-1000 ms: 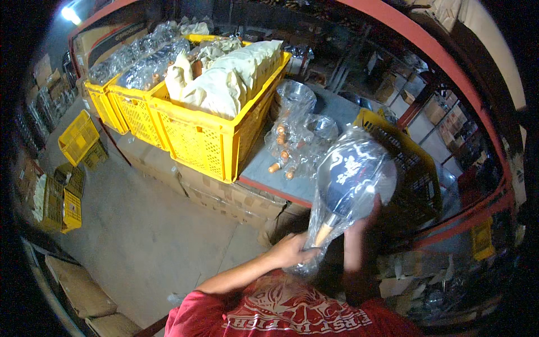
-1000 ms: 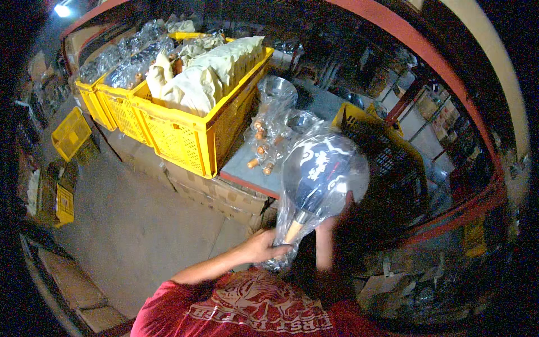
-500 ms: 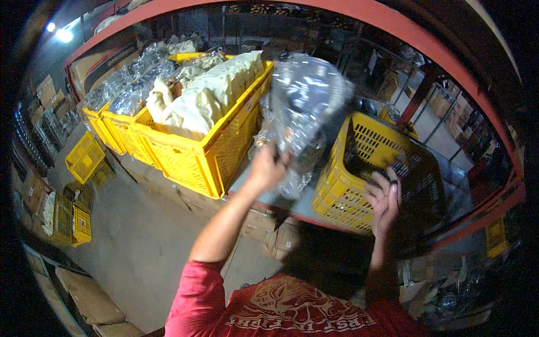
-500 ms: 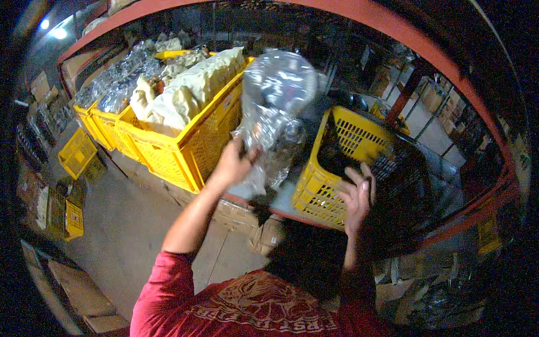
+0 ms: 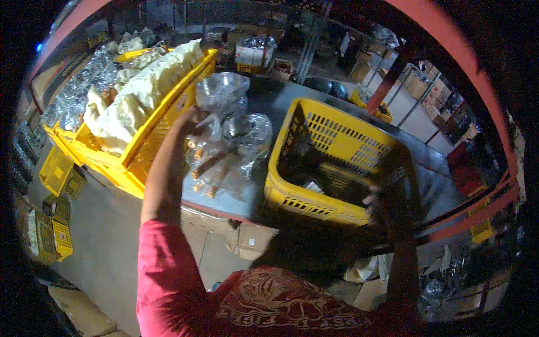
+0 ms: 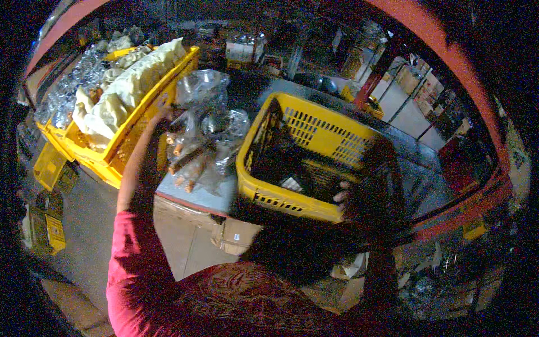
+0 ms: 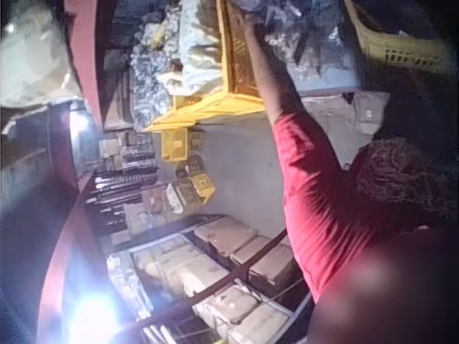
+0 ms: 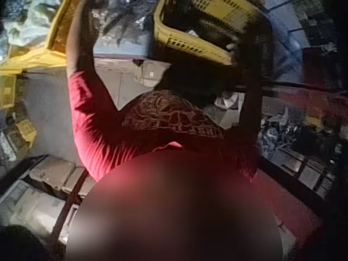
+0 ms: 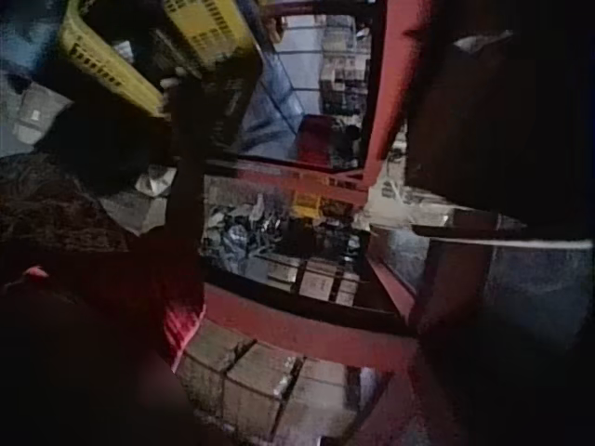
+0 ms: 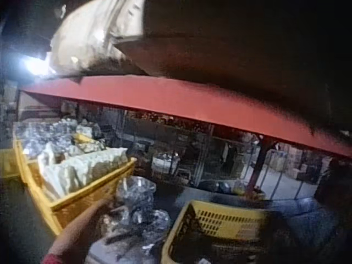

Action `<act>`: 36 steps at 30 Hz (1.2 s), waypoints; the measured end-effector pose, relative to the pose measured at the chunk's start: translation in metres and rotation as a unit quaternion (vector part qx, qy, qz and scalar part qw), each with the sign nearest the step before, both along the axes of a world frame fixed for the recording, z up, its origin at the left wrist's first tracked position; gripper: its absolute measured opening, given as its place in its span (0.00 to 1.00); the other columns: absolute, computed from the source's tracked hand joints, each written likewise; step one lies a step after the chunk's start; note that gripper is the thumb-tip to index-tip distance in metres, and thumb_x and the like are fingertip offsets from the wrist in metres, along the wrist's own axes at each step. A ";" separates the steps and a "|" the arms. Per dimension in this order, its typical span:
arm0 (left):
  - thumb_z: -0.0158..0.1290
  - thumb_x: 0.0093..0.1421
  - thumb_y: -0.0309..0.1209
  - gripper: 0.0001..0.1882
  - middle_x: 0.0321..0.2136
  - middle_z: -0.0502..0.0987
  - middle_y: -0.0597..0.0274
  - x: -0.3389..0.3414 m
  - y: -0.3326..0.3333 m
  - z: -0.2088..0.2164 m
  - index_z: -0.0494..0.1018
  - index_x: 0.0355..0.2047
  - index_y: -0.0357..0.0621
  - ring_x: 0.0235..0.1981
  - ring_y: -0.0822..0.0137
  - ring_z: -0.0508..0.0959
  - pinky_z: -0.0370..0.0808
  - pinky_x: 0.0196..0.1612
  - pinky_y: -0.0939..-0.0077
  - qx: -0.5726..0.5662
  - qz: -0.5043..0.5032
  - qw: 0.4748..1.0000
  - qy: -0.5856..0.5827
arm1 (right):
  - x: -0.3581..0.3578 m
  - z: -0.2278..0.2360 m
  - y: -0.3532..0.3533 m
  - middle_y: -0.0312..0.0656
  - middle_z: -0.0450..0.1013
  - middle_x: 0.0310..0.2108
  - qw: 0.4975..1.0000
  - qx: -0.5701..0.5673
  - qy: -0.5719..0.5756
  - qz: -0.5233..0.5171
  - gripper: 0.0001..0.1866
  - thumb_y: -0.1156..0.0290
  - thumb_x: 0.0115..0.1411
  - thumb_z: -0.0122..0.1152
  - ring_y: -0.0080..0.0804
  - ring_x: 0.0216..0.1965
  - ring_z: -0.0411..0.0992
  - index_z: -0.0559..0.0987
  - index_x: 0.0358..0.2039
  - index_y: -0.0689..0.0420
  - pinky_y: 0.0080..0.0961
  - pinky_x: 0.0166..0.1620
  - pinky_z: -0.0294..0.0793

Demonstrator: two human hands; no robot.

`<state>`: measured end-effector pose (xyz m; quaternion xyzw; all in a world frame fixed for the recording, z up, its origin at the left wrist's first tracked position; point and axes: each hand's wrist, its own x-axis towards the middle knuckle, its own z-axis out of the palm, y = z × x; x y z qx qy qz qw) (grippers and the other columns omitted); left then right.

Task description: The person unpacks plastic-wrapped kitchenware from yellow crates in a warehouse. They remove ladles and other items from plastic bags, place them on a table, and then move to another crate to continue unpacking.

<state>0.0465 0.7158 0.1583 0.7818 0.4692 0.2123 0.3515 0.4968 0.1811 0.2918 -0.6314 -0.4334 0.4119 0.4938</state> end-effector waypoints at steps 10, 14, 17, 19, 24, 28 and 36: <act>0.54 0.64 0.32 0.28 0.56 0.69 0.46 -0.061 -0.315 0.017 0.61 0.62 0.35 0.58 0.58 0.70 0.65 0.60 0.67 0.179 0.263 0.922 -0.222 | 0.052 -0.055 0.220 0.55 0.73 0.50 0.714 -0.170 -0.563 0.381 0.29 0.53 0.62 0.56 0.50 0.50 0.72 0.70 0.55 0.62 0.39 0.54 0.70; 0.50 0.66 0.28 0.26 0.61 0.64 0.45 -0.110 -0.461 -0.105 0.59 0.62 0.32 0.61 0.57 0.66 0.63 0.62 0.67 -0.092 0.396 0.877 -0.257 | 0.054 -0.113 0.255 0.54 0.72 0.50 0.539 -0.342 -0.628 0.445 0.27 0.55 0.62 0.55 0.50 0.50 0.71 0.71 0.54 0.62 0.38 0.54 0.70; 0.56 0.59 0.29 0.28 0.50 0.74 0.39 -0.124 -0.614 -0.212 0.64 0.58 0.33 0.50 0.54 0.76 0.71 0.52 0.63 -0.207 0.465 0.858 0.074 | 0.067 -0.148 0.254 0.54 0.73 0.49 0.521 -0.350 -0.619 0.472 0.26 0.56 0.61 0.55 0.48 0.50 0.71 0.72 0.53 0.62 0.38 0.53 0.70; 0.61 0.52 0.30 0.28 0.40 0.78 0.41 -0.122 -0.702 -0.269 0.69 0.53 0.30 0.40 0.56 0.79 0.75 0.44 0.64 -0.317 0.387 0.832 0.240 | 0.079 -0.166 0.252 0.53 0.73 0.49 0.508 -0.364 -0.612 0.484 0.26 0.56 0.61 0.56 0.47 0.50 0.71 0.72 0.52 0.62 0.38 0.53 0.70; 0.58 0.55 0.36 0.16 0.22 0.75 0.59 -0.063 -0.831 -0.316 0.73 0.40 0.38 0.21 0.63 0.75 0.72 0.23 0.68 -0.492 0.586 0.624 -0.158 | 0.111 -0.188 0.245 0.52 0.73 0.47 0.502 -0.385 -0.593 0.498 0.24 0.57 0.60 0.56 0.45 0.49 0.71 0.74 0.50 0.61 0.38 0.53 0.69; 0.57 0.56 0.36 0.13 0.21 0.72 0.64 -0.050 -0.834 -0.310 0.72 0.37 0.43 0.18 0.65 0.73 0.68 0.18 0.71 -0.522 0.603 0.564 -0.214 | 0.129 -0.191 0.238 0.51 0.74 0.46 0.511 -0.396 -0.578 0.498 0.23 0.58 0.59 0.57 0.43 0.49 0.71 0.74 0.49 0.61 0.37 0.53 0.69; 0.57 0.60 0.34 0.22 0.25 0.74 0.64 -0.093 -0.731 -0.328 0.70 0.52 0.38 0.20 0.71 0.72 0.66 0.18 0.76 -0.407 0.622 0.609 -0.277 | 0.151 -0.185 0.224 0.49 0.74 0.44 0.554 -0.396 -0.553 0.480 0.21 0.59 0.57 0.58 0.39 0.48 0.71 0.76 0.46 0.61 0.37 0.52 0.68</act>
